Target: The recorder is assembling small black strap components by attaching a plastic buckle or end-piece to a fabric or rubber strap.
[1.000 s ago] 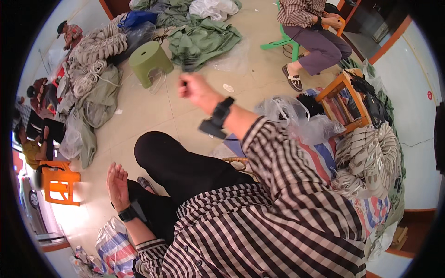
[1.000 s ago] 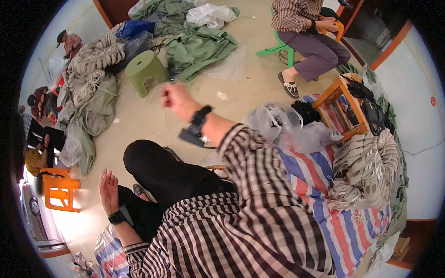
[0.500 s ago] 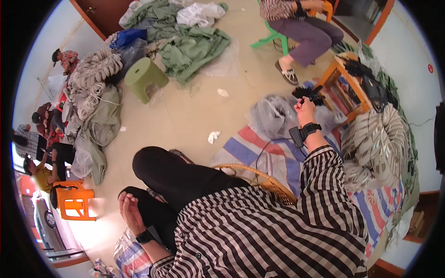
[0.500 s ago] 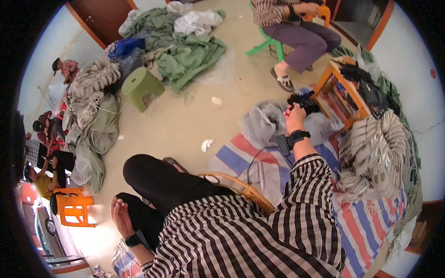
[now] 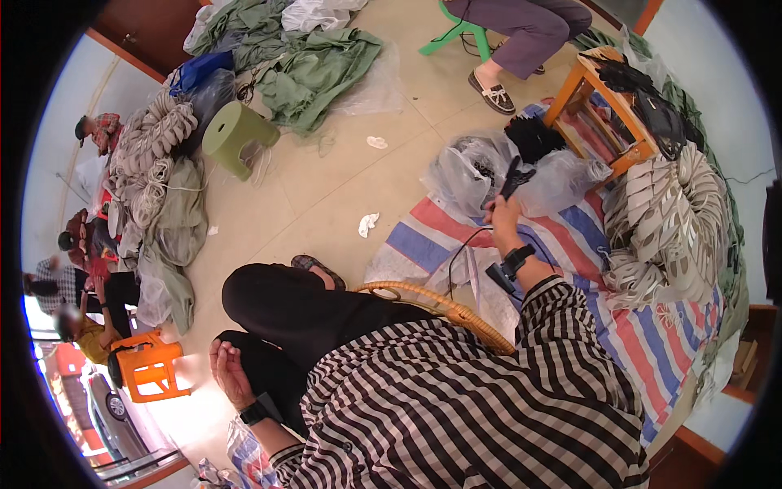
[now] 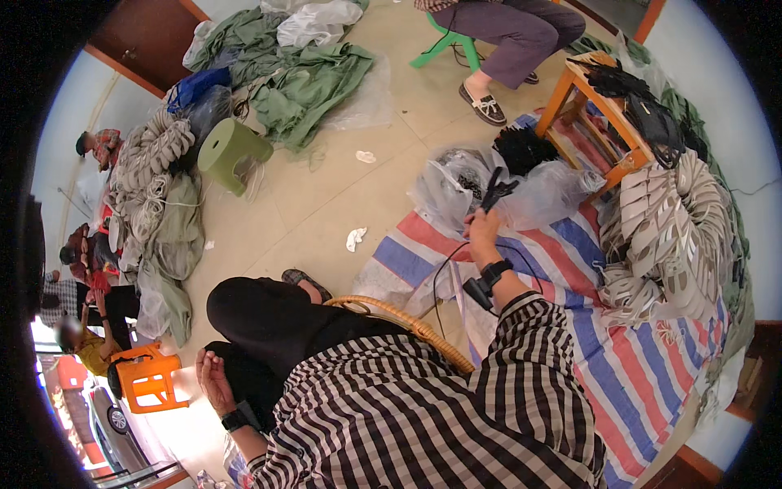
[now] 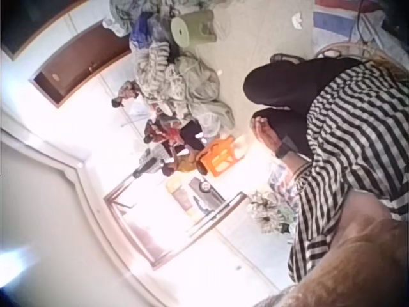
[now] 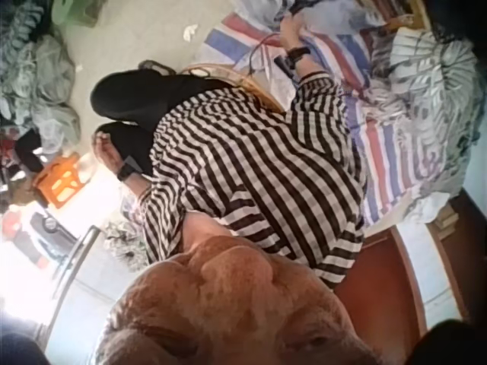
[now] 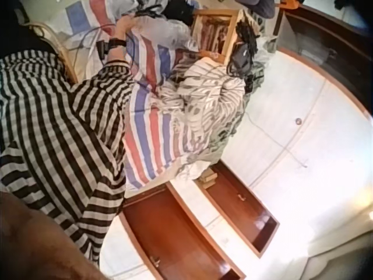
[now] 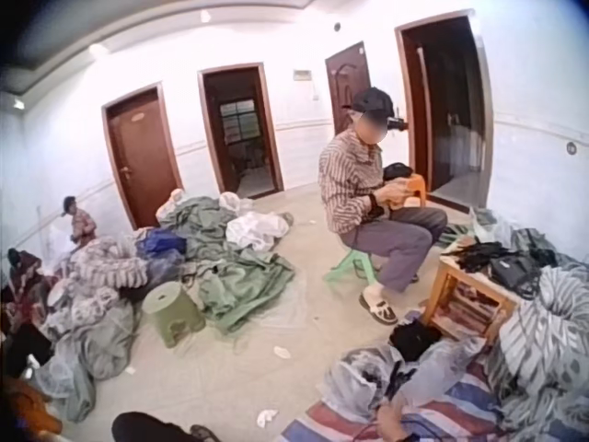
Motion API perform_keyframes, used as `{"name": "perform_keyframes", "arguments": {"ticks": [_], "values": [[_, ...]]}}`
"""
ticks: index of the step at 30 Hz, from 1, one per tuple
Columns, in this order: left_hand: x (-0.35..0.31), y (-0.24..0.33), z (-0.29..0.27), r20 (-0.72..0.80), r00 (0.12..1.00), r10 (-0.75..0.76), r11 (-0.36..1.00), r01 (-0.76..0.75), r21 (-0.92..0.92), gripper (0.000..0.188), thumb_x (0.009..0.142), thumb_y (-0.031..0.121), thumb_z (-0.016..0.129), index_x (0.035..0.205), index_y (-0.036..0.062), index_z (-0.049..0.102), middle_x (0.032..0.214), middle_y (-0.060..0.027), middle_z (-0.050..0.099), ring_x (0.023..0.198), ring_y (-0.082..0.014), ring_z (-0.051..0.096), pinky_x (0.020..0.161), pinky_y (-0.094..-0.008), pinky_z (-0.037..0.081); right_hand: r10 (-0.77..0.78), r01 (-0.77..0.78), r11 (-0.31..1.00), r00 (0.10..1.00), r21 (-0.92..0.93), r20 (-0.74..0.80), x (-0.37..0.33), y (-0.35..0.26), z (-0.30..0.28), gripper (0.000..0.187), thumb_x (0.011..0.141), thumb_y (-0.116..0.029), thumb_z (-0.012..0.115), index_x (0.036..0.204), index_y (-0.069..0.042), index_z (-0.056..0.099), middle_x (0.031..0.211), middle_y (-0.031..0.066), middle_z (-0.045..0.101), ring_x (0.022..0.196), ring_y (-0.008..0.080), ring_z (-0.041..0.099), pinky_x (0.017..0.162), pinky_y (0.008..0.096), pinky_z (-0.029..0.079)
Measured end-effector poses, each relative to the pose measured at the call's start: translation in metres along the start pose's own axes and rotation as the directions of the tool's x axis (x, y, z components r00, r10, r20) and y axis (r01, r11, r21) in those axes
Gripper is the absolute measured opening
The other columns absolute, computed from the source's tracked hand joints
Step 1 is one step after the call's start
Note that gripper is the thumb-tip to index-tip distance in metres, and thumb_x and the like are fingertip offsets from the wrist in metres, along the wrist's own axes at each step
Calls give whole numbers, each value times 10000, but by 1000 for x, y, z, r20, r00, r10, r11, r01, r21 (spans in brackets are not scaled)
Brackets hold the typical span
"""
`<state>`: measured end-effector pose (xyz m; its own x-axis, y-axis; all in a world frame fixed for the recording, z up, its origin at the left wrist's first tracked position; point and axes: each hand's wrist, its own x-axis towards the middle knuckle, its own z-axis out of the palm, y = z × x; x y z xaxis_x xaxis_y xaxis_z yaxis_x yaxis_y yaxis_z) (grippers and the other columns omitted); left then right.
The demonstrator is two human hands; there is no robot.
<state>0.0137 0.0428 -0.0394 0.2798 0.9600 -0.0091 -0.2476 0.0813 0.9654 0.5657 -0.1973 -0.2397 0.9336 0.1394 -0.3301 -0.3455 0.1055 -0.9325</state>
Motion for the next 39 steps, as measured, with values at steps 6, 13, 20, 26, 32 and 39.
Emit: {"name": "perform_keyframes", "arguments": {"ticks": [6, 13, 20, 26, 32, 39], "values": [[-1, -1, 7, -13, 1000, -8, 1000, 9, 15, 283, 879, 44, 548, 1148, -27, 499, 974, -101, 578, 852, -148, 560, 803, -270, 478, 109, -106, 994, 989, -32, 105, -26, 7, 14, 132, 901, -155, 454, 913, -31, 495, 648, 89, 541, 403, 125, 440, 356, 268, 365], [-1, -3, 8, -37, 999, 14, 1000, -14, -3, 269, 878, 38, 548, 1137, -26, 510, 935, -108, 592, 834, -156, 560, 784, -272, 476, 85, -90, 995, 991, 44, 100, -19, -4, 9, 145, 914, -172, 451, 941, -38, 502, 662, 80, 540, 420, 116, 437, 376, 260, 379], [-1, -4, 12, -25, 999, 27, 1000, -27, 11, 264, 879, 51, 555, 1127, -26, 511, 920, -104, 590, 825, -150, 556, 773, -266, 473, 53, -58, 998, 986, 31, 158, -25, -18, 20, 164, 918, -200, 462, 938, -40, 492, 670, 76, 535, 426, 114, 445, 386, 278, 405], [0, -7, 6, -12, 1000, 24, 1000, -24, 2, 267, 883, 58, 551, 1130, -30, 506, 915, -107, 588, 822, -151, 558, 770, -271, 478, 98, -114, 992, 967, 53, 234, -32, -4, 30, 126, 911, -163, 452, 955, -48, 481, 669, 83, 533, 421, 121, 434, 384, 279, 399], [-6, -2, 7, -22, 999, 40, 999, -39, 35, 272, 886, 53, 542, 1140, -35, 500, 944, -119, 592, 830, -156, 564, 779, -277, 484, 141, -170, 982, 954, 89, 265, -40, -4, 35, 138, 922, -171, 447, 978, -49, 475, 685, 84, 527, 442, 118, 439, 391, 282, 410], [-3, -5, 8, 12, 999, 31, 997, -32, 67, 277, 890, 68, 541, 1147, -26, 504, 966, -94, 600, 852, -146, 577, 807, -262, 490, 157, -194, 974, 951, 119, 266, -32, -13, 31, 175, 935, -204, 445, 1026, -57, 476, 712, 78, 531, 456, 112, 450, 418, 287, 440]]}}
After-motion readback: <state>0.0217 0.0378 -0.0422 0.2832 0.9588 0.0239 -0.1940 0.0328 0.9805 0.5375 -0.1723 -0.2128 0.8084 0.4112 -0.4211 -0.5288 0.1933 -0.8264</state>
